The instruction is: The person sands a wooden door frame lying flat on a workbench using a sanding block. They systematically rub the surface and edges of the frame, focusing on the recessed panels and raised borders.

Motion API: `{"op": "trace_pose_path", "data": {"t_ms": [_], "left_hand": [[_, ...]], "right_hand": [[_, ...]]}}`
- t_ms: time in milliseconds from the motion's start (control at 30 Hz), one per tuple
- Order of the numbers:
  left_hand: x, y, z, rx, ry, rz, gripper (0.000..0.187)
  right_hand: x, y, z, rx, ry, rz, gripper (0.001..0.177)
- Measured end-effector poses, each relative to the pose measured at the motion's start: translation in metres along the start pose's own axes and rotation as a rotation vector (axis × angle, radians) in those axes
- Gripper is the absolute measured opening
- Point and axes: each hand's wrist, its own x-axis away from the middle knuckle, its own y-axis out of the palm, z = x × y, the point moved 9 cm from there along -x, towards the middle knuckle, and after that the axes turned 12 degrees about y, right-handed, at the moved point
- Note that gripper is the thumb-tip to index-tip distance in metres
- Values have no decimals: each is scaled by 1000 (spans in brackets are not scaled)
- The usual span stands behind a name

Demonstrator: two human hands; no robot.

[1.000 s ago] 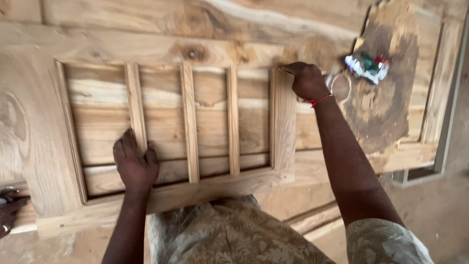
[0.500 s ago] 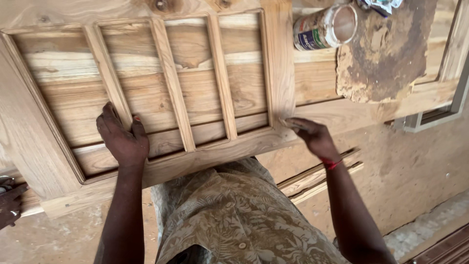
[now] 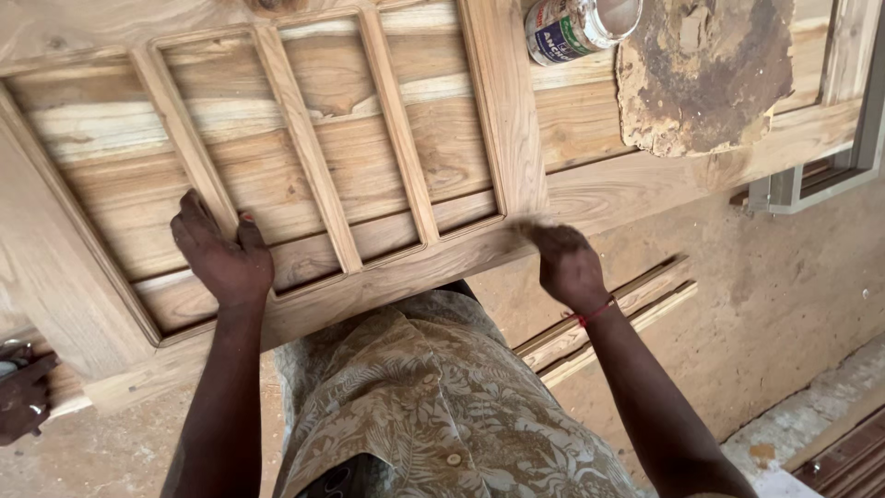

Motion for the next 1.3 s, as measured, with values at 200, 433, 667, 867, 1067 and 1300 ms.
{"op": "trace_pose_path", "data": {"t_ms": [200,433,667,867,1067,1300], "left_hand": [[7,4,-17,-42,-72,-26,67],[25,23,-56,-583,238,-30,76],[15,7,-29,-300,-30,-58,62],[31,36,19,-506,170,-130,50],[95,84,102,-309,73,-101,58],[102,99,128,-425,98,-61,50]], "right_hand": [[7,15,-14,-4,-91,195,52],[-13,19,49,-110,-221,244,59],[18,64,60,-87,-244,136,51],[-8,54,92,-48,-164,95,58],[33,38,61,62,-392,139,51],[5,2,66,-56,-271,206,51]]}}
